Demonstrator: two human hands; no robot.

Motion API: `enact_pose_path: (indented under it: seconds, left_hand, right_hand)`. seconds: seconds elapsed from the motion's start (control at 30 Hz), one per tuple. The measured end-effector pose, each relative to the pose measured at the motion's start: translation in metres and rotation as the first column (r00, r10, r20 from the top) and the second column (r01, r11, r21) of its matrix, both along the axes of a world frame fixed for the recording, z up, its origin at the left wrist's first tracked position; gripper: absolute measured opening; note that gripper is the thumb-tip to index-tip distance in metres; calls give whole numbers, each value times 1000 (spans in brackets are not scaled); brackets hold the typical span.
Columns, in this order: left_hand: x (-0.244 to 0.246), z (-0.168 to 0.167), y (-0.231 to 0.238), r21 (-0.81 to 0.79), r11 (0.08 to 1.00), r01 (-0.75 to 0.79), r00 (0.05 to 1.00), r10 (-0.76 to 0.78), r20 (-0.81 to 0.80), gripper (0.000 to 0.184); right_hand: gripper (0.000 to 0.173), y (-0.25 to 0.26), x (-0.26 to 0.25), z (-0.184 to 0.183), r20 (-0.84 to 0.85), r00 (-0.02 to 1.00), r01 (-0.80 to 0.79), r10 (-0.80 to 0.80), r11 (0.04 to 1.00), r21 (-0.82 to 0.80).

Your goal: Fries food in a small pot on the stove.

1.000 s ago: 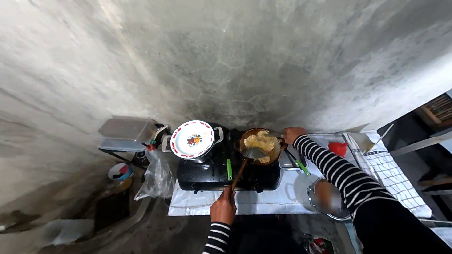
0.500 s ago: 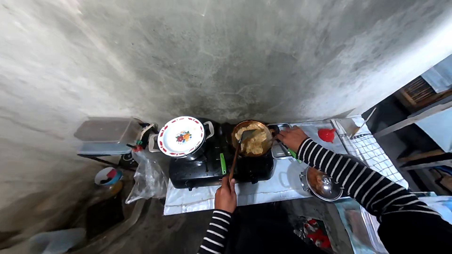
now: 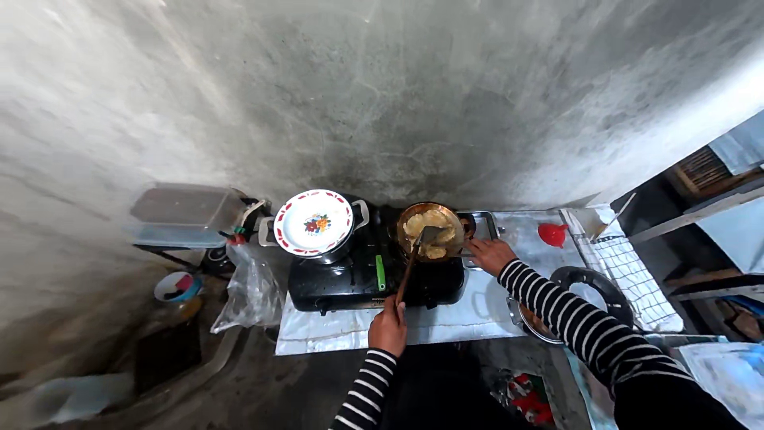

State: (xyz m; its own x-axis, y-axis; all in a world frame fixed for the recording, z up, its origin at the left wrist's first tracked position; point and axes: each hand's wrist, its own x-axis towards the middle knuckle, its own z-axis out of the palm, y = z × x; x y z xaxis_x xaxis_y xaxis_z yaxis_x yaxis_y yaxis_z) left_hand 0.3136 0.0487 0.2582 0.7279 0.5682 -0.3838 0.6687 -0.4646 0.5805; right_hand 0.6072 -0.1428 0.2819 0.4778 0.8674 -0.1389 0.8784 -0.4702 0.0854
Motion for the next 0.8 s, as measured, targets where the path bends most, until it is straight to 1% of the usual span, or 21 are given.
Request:
enact_pose_path:
  seconds: [0.1, 0.17, 0.23, 0.33, 0.43, 0.5, 0.6, 0.63, 0.7, 0.8]
  left_hand:
    - [-2, -3, 3, 81, 997, 18, 998, -13, -69, 48]
    - [-2, -4, 7, 128, 991, 29, 994, -16, -105, 47]
    - [-2, -6, 9, 150, 988, 28, 994, -12, -105, 46]
    - [-1, -9, 13, 137, 990, 31, 994, -16, -109, 46]
    - [-2, -11, 14, 125, 991, 37, 993, -22, -112, 46]
    - [-3, -12, 13, 118, 992, 36, 994, -23, -110, 46]
    - [-5, -14, 14, 75, 996, 39, 995, -32, -94, 48]
    - [-7, -14, 15, 44, 998, 33, 997, -30, -73, 49]
    - [-13, -12, 17, -42, 999, 19, 1000, -20, -14, 49]
    - [-23, -2, 18, -135, 991, 1, 997, 8, 71, 47]
  right_hand:
    - [42, -5, 5, 9, 28, 999, -42, 41, 999, 19]
    - [42, -10, 11, 17, 60, 993, -100, 97, 994, 42]
    - [42, -15, 15, 26, 89, 987, -142, 137, 989, 52]
    - [43, -21, 18, 38, 113, 983, -155, 146, 985, 79]
    - [43, -26, 21, 42, 160, 971, -196, 175, 973, 125]
    - [41, -27, 21, 47, 155, 972, -192, 178, 978, 76]
    - [41, -22, 15, 62, 76, 989, -123, 130, 989, -85]
    - [41, -20, 15, 64, 67, 991, -110, 119, 987, -117]
    - [40, -17, 14, 64, 66, 992, -100, 111, 983, -152]
    - [39, -18, 13, 58, 81, 989, -114, 126, 984, -135]
